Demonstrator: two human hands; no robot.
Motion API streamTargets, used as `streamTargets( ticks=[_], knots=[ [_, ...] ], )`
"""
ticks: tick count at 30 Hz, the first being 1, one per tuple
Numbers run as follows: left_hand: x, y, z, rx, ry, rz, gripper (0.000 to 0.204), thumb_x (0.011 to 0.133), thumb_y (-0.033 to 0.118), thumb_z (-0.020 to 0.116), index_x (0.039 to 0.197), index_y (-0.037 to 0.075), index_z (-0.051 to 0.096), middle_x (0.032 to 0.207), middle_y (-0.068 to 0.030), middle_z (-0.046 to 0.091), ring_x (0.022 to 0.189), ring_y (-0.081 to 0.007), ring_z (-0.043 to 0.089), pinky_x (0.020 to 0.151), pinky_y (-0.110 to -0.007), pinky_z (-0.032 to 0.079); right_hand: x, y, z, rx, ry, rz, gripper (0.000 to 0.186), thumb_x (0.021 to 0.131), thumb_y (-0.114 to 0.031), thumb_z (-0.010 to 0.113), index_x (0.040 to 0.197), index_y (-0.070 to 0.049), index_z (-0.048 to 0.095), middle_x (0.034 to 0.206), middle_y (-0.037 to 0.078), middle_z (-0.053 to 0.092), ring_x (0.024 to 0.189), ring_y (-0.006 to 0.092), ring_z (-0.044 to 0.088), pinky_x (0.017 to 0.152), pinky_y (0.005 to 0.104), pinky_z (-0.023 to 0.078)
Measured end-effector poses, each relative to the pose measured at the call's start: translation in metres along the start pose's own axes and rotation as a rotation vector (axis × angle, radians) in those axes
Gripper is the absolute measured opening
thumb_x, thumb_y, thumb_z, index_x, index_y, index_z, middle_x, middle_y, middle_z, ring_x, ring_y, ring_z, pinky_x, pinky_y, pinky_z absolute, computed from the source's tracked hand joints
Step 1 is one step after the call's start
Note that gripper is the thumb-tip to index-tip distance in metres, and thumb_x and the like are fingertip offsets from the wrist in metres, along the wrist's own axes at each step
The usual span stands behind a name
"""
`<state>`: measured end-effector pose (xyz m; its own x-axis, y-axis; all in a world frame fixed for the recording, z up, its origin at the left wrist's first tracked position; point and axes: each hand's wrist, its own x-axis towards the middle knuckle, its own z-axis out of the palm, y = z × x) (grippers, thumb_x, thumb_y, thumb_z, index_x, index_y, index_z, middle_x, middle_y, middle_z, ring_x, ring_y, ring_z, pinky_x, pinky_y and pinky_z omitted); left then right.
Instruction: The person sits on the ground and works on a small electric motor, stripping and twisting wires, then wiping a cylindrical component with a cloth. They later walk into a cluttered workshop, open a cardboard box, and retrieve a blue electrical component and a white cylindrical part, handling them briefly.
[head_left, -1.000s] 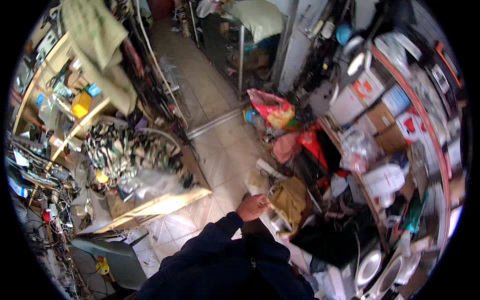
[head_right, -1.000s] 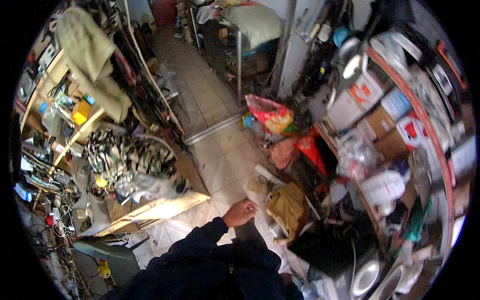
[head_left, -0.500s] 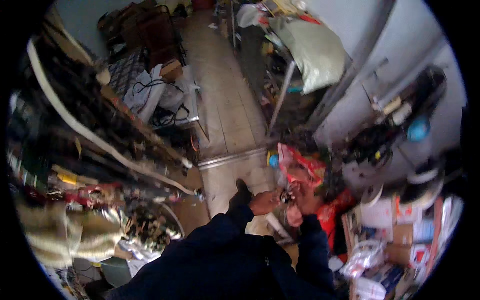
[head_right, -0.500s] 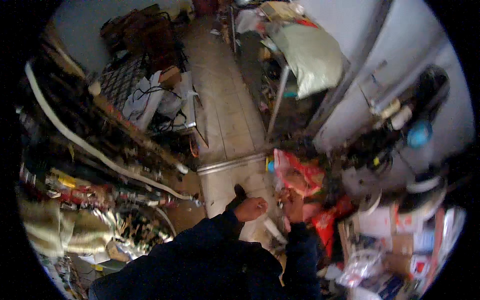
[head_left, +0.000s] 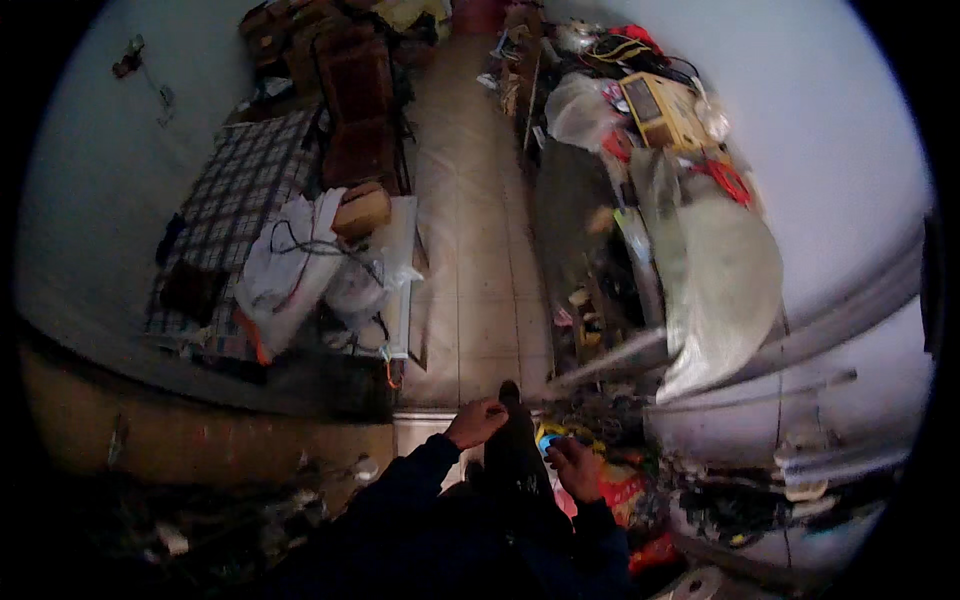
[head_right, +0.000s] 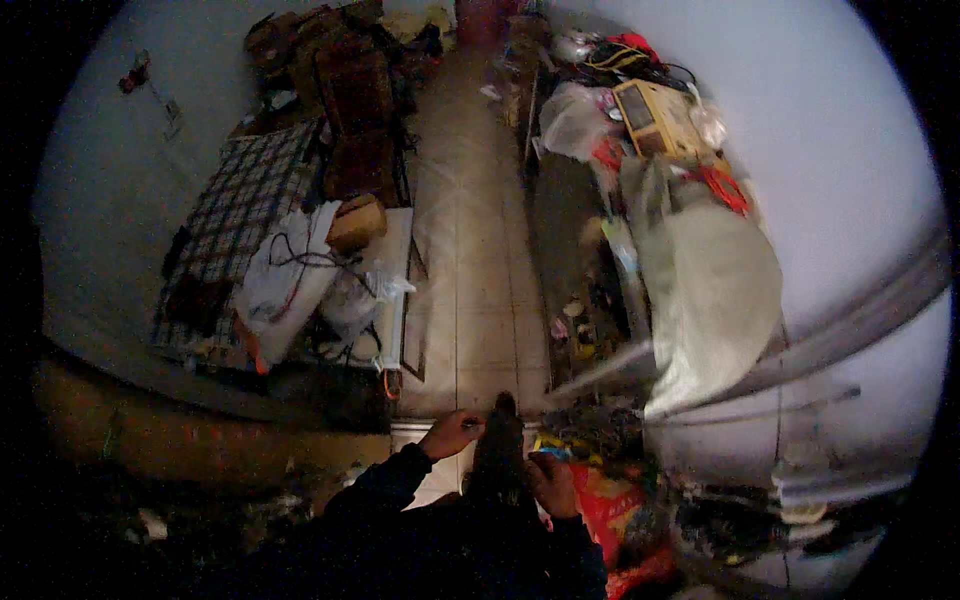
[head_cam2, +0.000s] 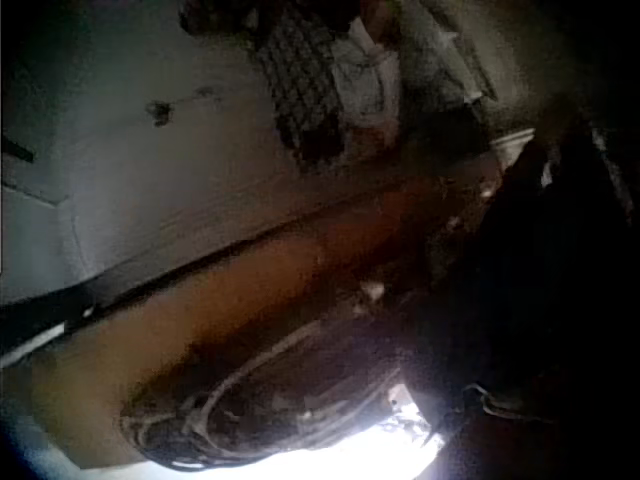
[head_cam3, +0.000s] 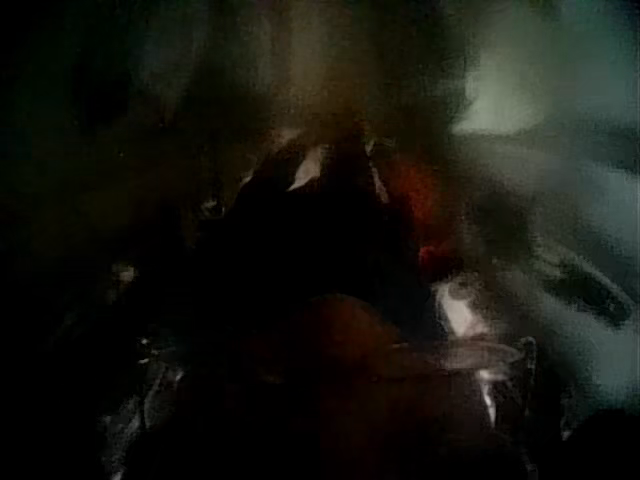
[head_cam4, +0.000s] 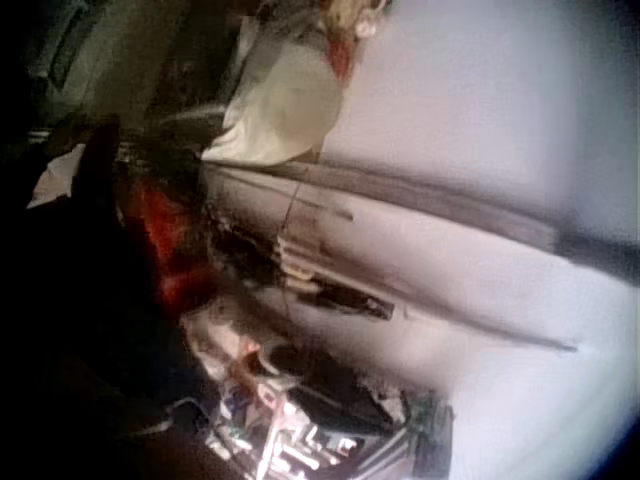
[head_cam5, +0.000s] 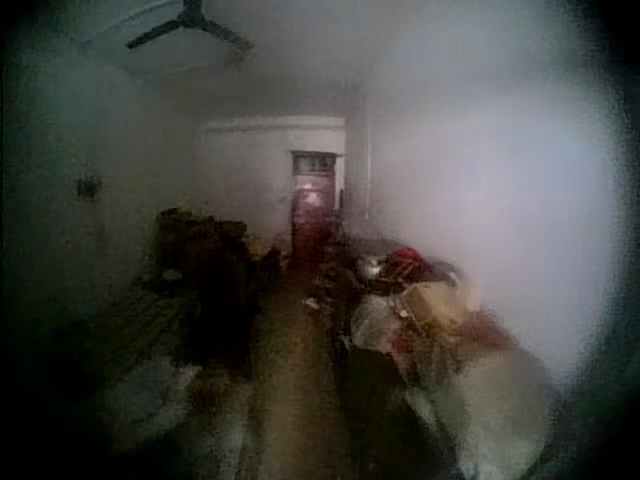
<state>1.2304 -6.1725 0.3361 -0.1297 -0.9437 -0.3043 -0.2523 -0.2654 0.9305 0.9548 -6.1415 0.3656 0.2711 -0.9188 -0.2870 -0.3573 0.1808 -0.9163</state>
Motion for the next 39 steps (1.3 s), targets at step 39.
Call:
streamTargets(
  ticks=[39],
  knots=[
    [0.894, 0.181, -0.791, -0.142, 0.626, -0.310, 0.029, 0.095, 0.027, 0.064, 0.112, 0.003, 0.061, 0.102, -0.0081, 0.067, 0.089, -0.0178, 0.063, 0.079, -0.033, 0.051, 1.260, -0.395, 0.011, -0.150, -0.238, -0.100, 0.030, 0.095, -0.020, 0.063, 0.109, 0.006, 0.066, 0.088, 0.017, 0.071, 0.081, 0.0221, 0.071, 0.070, 0.0353, 0.054]
  ],
)
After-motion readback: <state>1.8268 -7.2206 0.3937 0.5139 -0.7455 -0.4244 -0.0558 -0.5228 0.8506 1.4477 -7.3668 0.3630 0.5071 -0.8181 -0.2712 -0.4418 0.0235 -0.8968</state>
